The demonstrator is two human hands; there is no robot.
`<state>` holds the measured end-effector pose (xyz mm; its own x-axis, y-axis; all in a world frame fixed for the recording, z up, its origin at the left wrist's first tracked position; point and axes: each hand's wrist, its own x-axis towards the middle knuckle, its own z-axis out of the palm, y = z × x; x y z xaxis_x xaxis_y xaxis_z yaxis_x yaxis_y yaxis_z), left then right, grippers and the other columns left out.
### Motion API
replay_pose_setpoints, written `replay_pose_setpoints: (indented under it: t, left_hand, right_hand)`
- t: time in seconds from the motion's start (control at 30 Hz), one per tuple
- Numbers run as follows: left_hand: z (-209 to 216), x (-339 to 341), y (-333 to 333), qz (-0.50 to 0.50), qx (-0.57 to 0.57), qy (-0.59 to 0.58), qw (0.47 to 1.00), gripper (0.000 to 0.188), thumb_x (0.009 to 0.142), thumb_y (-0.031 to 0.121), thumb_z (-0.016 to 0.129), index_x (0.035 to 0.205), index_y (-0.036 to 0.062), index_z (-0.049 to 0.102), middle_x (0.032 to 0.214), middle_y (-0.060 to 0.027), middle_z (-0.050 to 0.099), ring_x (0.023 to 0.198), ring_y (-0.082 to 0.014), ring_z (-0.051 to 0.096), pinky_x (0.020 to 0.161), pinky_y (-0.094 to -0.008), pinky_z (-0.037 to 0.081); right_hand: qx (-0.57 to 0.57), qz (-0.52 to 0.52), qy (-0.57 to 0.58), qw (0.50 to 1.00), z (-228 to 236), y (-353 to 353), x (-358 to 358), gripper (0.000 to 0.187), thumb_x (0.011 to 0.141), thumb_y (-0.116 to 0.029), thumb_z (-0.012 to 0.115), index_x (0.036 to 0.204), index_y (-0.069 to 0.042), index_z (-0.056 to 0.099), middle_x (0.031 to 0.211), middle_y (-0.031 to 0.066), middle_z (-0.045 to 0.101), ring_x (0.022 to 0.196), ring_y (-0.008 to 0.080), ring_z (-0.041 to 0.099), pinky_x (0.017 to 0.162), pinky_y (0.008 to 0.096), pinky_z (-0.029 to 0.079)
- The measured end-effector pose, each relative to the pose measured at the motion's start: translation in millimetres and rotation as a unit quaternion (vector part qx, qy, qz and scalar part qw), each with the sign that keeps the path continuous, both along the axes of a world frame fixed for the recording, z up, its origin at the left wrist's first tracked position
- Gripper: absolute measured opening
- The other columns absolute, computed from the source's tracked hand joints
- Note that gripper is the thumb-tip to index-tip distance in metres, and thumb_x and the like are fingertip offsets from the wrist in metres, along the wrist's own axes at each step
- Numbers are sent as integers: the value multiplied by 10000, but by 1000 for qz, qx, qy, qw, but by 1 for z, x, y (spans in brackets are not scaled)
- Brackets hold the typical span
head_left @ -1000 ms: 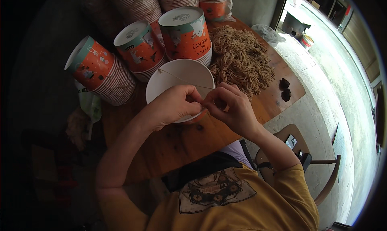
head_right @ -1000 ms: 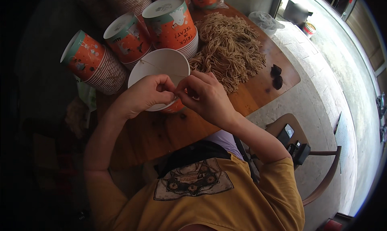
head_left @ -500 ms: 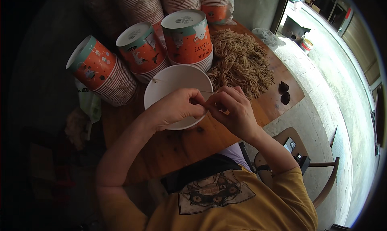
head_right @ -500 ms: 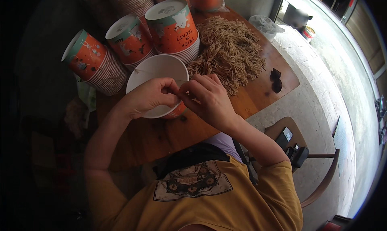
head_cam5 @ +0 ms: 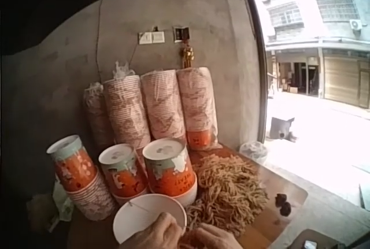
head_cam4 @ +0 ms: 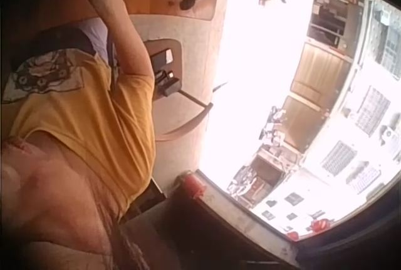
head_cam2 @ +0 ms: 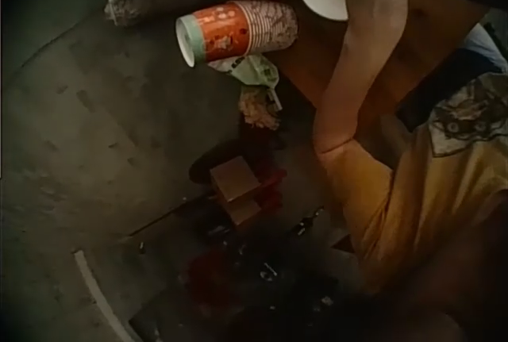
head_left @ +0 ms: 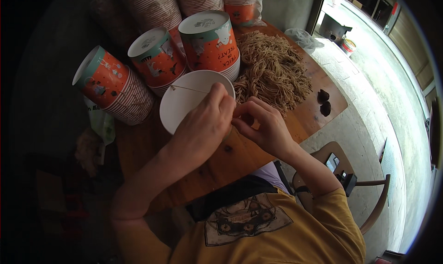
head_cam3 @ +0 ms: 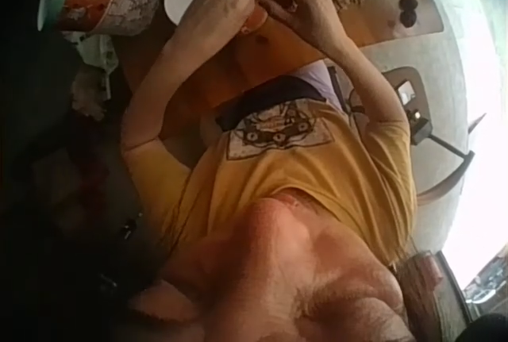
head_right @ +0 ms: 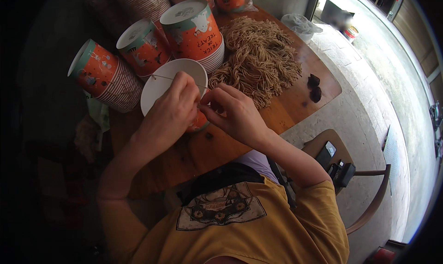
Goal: Tie hemp strings onto paper bowls as part of a packaging process.
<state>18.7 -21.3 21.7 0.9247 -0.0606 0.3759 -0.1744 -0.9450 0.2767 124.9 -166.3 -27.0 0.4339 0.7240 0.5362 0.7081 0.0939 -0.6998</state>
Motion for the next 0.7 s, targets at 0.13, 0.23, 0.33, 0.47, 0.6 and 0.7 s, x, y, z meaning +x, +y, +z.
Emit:
replay_pose_setpoints:
  t: [0.13, 0.23, 0.33, 0.47, 0.6, 0.7]
  left_hand:
    - [2, -2, -1, 0, -1, 5, 1000, 176, 795, -20, 600, 922, -2, 480, 978, -115, 446, 855, -298, 580, 711, -383, 486]
    - [5, -4, 9, -5, -92, 66, 994, 157, 801, -12, 608, 914, -3, 500, 963, -102, 459, 833, -241, 586, 717, -350, 495]
    - [4, -3, 15, -1, -176, 126, 976, 137, 816, 2, 609, 927, -3, 529, 962, -68, 478, 815, -161, 576, 736, -300, 494]
    - [8, 0, 18, 35, -259, 200, 944, 140, 830, 18, 603, 963, -3, 567, 961, -40, 491, 812, -100, 551, 767, -251, 478]
    - [7, 5, 22, 33, -274, 236, 932, 117, 831, 26, 604, 938, -7, 572, 955, -44, 495, 818, -97, 550, 772, -245, 478]
    - [6, 7, 22, 33, -246, 224, 942, 99, 827, 22, 610, 907, -9, 561, 949, -48, 491, 818, -100, 552, 760, -254, 483]
  right_hand:
    - [-3, -5, 14, 1000, -3, 0, -1, 128, 814, -117, 672, 892, -43, 602, 803, 66, 553, 673, 183, 599, 570, 295, 503]
    - [-7, 6, 65, 998, -3, 0, -2, 122, 813, -108, 665, 888, -38, 599, 813, 67, 556, 670, 178, 598, 581, 294, 500]
    - [-14, 3, 98, 995, -3, 1, -1, 116, 803, -77, 677, 866, -13, 604, 799, 51, 550, 649, 125, 542, 593, 260, 446]
    - [-21, 10, 94, 995, -3, 1, 0, 130, 813, -105, 663, 891, -29, 594, 815, 70, 558, 676, 174, 598, 603, 292, 485]
    - [-20, 13, 85, 996, -2, 0, -2, 139, 810, -114, 672, 894, -31, 599, 815, 70, 560, 675, 175, 596, 603, 291, 486]
    - [-23, 12, 76, 997, -1, 0, -2, 146, 810, -127, 684, 891, -36, 604, 810, 67, 561, 669, 176, 594, 596, 296, 488]
